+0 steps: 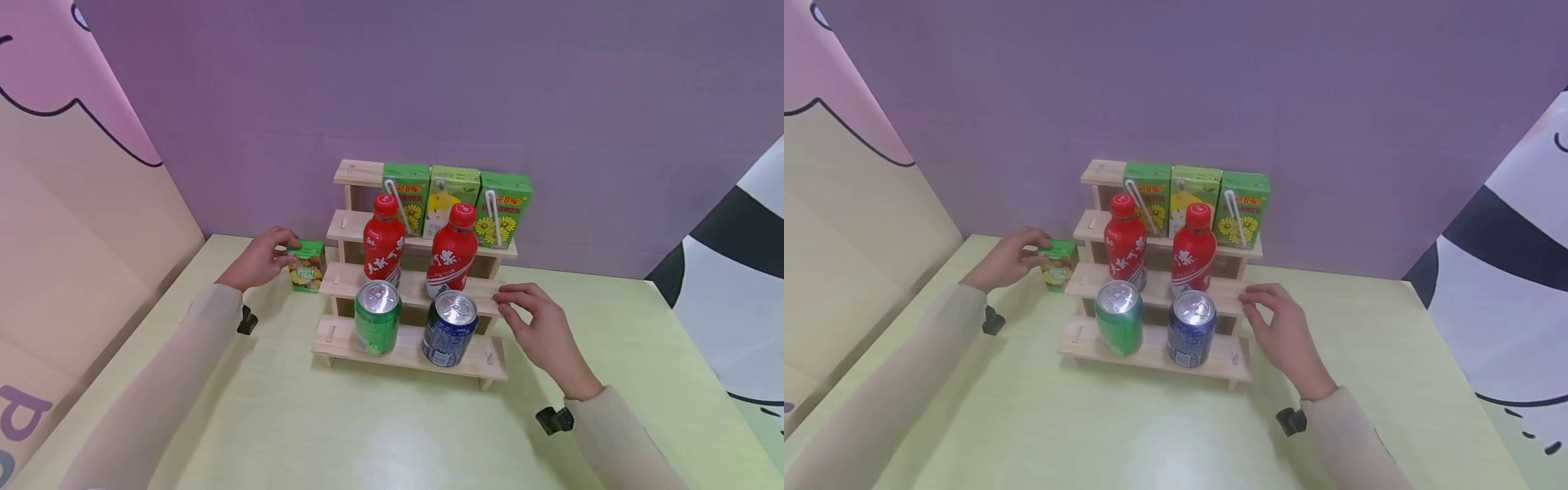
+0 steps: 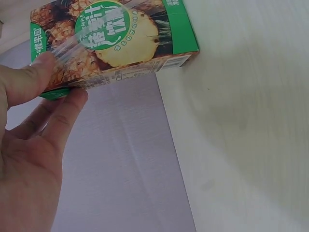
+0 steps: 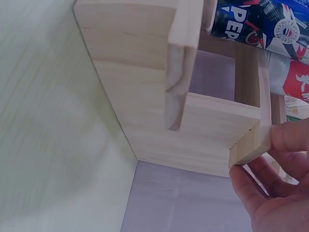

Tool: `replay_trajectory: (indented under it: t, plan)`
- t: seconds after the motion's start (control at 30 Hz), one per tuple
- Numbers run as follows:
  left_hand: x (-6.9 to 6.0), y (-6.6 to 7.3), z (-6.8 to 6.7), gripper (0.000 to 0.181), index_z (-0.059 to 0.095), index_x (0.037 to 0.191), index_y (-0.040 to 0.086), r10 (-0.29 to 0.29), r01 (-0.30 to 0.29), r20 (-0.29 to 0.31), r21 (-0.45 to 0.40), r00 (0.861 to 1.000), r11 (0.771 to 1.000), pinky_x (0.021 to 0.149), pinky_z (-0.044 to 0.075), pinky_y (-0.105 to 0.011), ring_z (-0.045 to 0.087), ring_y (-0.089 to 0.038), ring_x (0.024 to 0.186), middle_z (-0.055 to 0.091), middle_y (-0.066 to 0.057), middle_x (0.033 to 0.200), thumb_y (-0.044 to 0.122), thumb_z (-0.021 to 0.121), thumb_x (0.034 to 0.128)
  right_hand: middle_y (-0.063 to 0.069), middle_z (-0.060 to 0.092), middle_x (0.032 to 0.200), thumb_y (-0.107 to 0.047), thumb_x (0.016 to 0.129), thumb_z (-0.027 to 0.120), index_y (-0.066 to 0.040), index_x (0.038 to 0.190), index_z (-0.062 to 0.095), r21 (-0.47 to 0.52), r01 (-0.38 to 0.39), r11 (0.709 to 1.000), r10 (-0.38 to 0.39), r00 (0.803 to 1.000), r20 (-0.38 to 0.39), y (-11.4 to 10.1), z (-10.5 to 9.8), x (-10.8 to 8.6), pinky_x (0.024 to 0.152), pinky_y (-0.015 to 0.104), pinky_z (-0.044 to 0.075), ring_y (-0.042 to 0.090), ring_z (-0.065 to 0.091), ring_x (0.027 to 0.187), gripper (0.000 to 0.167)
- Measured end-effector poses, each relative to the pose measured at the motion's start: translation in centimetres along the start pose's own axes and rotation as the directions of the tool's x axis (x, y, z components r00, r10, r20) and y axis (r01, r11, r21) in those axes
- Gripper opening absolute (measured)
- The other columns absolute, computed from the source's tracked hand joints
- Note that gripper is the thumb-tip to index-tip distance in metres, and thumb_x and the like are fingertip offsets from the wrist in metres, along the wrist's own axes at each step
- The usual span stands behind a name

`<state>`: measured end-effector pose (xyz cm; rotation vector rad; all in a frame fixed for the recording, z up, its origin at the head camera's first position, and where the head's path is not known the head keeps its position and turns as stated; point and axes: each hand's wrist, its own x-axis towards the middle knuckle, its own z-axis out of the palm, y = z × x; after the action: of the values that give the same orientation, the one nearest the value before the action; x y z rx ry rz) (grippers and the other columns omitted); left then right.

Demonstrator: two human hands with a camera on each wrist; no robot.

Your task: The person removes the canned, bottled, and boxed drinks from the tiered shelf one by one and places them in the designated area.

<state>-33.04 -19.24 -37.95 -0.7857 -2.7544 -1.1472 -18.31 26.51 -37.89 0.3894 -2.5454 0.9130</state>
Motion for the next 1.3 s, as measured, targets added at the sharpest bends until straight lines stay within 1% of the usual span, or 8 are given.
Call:
replay_trajectory:
  t: [0.2, 0.33, 0.47, 0.6, 0.77, 0.97, 1.13, 1.3]
  plan:
    - [0.3, -0.1, -0.2, 0.018, 0.057, 0.107, 0.0, -0.006, 0.006, 0.0, 0.023, 1.0, 1.0, 0.096, 0.042, -0.045, 0.047, -0.033, 0.117, 0.045, -0.015, 0.127, 0.001, 0.063, 0.0893, 0.013, 0.058, 0.113, 0.002, 0.088, 0.063, -0.001, 0.104, 0.069, -0.001, -0.003, 1.0, 0.003, 1.0, 0.002, 0.0, -0.1, 0.0, 0.091, 0.055, 0.042, 0.034, 0.052, 0.11, 0.018]
    - [0.6, 1.2, -1.1, 0.026, 0.058, 0.114, 0.003, 0.046, -0.042, -0.083, 0.052, 0.995, 0.998, 0.097, 0.04, -0.048, 0.044, -0.031, 0.12, 0.045, -0.013, 0.131, 0.007, 0.064, 0.089, 0.012, 0.058, 0.113, 0.002, 0.088, 0.062, -0.001, 0.105, 0.069, -0.001, -0.008, 1.0, 0.008, 1.0, 0.0, 0.1, -0.2, 0.0, 0.091, 0.054, 0.043, 0.033, 0.053, 0.11, 0.018]
    - [1.4, 4.1, -2.5, 0.027, 0.058, 0.115, 0.005, 0.172, -0.165, -0.183, 0.053, 0.968, 0.985, 0.091, 0.043, -0.046, 0.048, -0.027, 0.113, 0.05, -0.008, 0.122, 0.01, 0.065, 0.089, 0.012, 0.058, 0.113, 0.001, 0.089, 0.062, -0.001, 0.106, 0.069, -0.004, -0.013, 1.0, 0.013, 1.0, 0.004, 0.3, -0.2, 0.0, 0.09, 0.054, 0.043, 0.033, 0.053, 0.11, 0.019]
    - [2.7, 7.7, -3.4, 0.029, 0.059, 0.116, 0.005, 0.289, -0.277, -0.209, 0.084, 0.934, 0.957, 0.088, 0.047, -0.042, 0.051, -0.022, 0.107, 0.054, -0.006, 0.118, 0.012, 0.066, 0.0887, 0.012, 0.058, 0.113, 0.001, 0.089, 0.062, -0.001, 0.106, 0.069, -0.005, -0.016, 1.0, 0.016, 1.0, 0.004, 0.4, -0.3, -0.1, 0.09, 0.054, 0.043, 0.033, 0.052, 0.11, 0.019]
    - [4.5, 11.9, -3.8, 0.035, 0.059, 0.121, 0.007, 0.358, -0.342, -0.168, 0.115, 0.919, 0.932, 0.087, 0.049, -0.035, 0.053, -0.019, 0.107, 0.055, -0.002, 0.119, 0.016, 0.067, 0.0886, 0.012, 0.058, 0.113, 0.0, 0.09, 0.061, -0.001, 0.106, 0.069, 0.001, -0.016, 1.0, 0.016, 1.0, 0.007, 0.5, -0.2, -0.2, 0.091, 0.054, 0.043, 0.033, 0.052, 0.11, 0.019]
    - [7.0, 16.1, -3.7, 0.042, 0.056, 0.129, 0.016, 0.381, -0.374, -0.031, 0.127, 0.924, 0.919, 0.088, 0.047, -0.032, 0.049, -0.02, 0.114, 0.05, 0.002, 0.131, 0.025, 0.066, 0.0895, 0.011, 0.058, 0.113, 0.0, 0.09, 0.061, -0.002, 0.106, 0.069, 0.003, -0.019, 1.0, 0.019, 1.0, 0.006, 0.4, -0.2, -0.1, 0.091, 0.054, 0.043, 0.032, 0.053, 0.11, 0.019]
    - [8.7, 17.6, -3.2, 0.041, 0.057, 0.128, 0.017, 0.342, -0.348, 0.064, 0.133, 0.938, 0.928, 0.089, 0.046, -0.028, 0.046, -0.017, 0.117, 0.047, 0.002, 0.134, 0.028, 0.066, 0.0896, 0.011, 0.058, 0.114, 0.001, 0.09, 0.061, -0.002, 0.107, 0.069, 0.009, -0.024, 1.0, 0.024, 1.0, 0.008, 0.3, -0.2, -0.1, 0.091, 0.053, 0.043, 0.032, 0.053, 0.11, 0.019]
    - [9.2, 17.7, -2.7, 0.035, 0.06, 0.122, 0.012, 0.336, -0.342, 0.071, 0.103, 0.939, 0.934, 0.088, 0.047, -0.027, 0.052, -0.016, 0.108, 0.054, -0.001, 0.122, 0.02, 0.067, 0.0884, 0.011, 0.058, 0.114, 0.0, 0.09, 0.061, -0.002, 0.107, 0.069, 0.01, -0.017, 1.0, 0.017, 1.0, 0.007, 0.3, -0.1, -0.1, 0.092, 0.053, 0.043, 0.032, 0.053, 0.111, 0.019]
